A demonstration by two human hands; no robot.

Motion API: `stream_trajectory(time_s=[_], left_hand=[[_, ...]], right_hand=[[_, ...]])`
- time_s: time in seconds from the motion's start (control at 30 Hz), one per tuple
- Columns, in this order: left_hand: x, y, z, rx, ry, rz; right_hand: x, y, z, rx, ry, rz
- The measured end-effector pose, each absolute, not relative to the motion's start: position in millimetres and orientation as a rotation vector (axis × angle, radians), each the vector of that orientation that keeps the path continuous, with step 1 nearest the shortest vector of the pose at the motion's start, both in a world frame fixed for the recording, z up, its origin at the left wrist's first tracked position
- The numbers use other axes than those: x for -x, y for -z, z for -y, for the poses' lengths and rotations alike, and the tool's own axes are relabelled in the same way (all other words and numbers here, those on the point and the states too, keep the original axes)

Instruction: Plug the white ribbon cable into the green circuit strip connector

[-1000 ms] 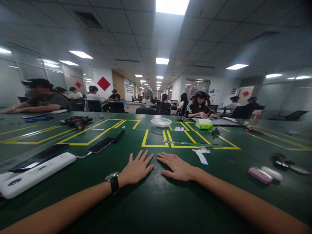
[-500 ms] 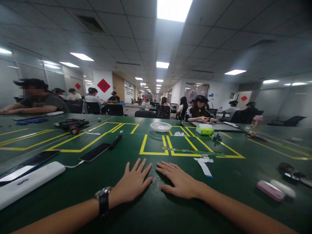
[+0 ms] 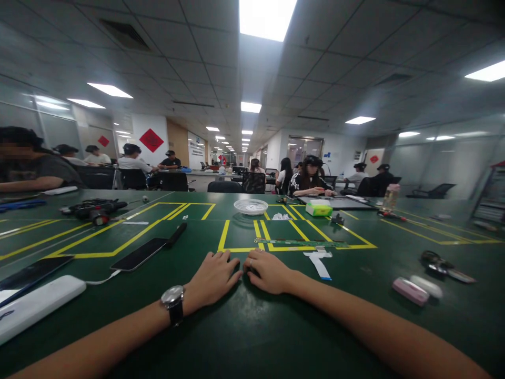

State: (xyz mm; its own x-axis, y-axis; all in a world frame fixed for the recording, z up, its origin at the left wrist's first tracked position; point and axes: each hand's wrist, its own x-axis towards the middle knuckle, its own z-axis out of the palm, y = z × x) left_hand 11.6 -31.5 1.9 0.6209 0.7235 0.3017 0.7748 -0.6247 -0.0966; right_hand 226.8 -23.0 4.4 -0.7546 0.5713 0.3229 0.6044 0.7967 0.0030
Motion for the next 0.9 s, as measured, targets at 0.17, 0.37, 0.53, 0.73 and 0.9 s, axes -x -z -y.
stream_trajectory(time_s=[0.17, 0.37, 0.53, 0.73, 0.9], left_hand=[[-10, 2, 4, 2.63, 0.441, 1.2], [-10, 16, -17, 2.727, 0.564, 1.281], [-7, 26, -25, 2.768, 0.625, 1.266], [-5, 23, -24, 2.843, 0.578, 1.314], [-5, 17, -20, 2.853, 0.584, 1.319]], right_hand=[[-229, 4, 20, 0.9, 0.111, 2.622], [-234, 4, 15, 0.904, 0.154, 2.607], [-261, 2, -5, 1.104, 0.386, 2.527], [-290, 14, -30, 1.813, 0.282, 2.135], [-290, 19, -35, 1.897, 0.087, 2.226]])
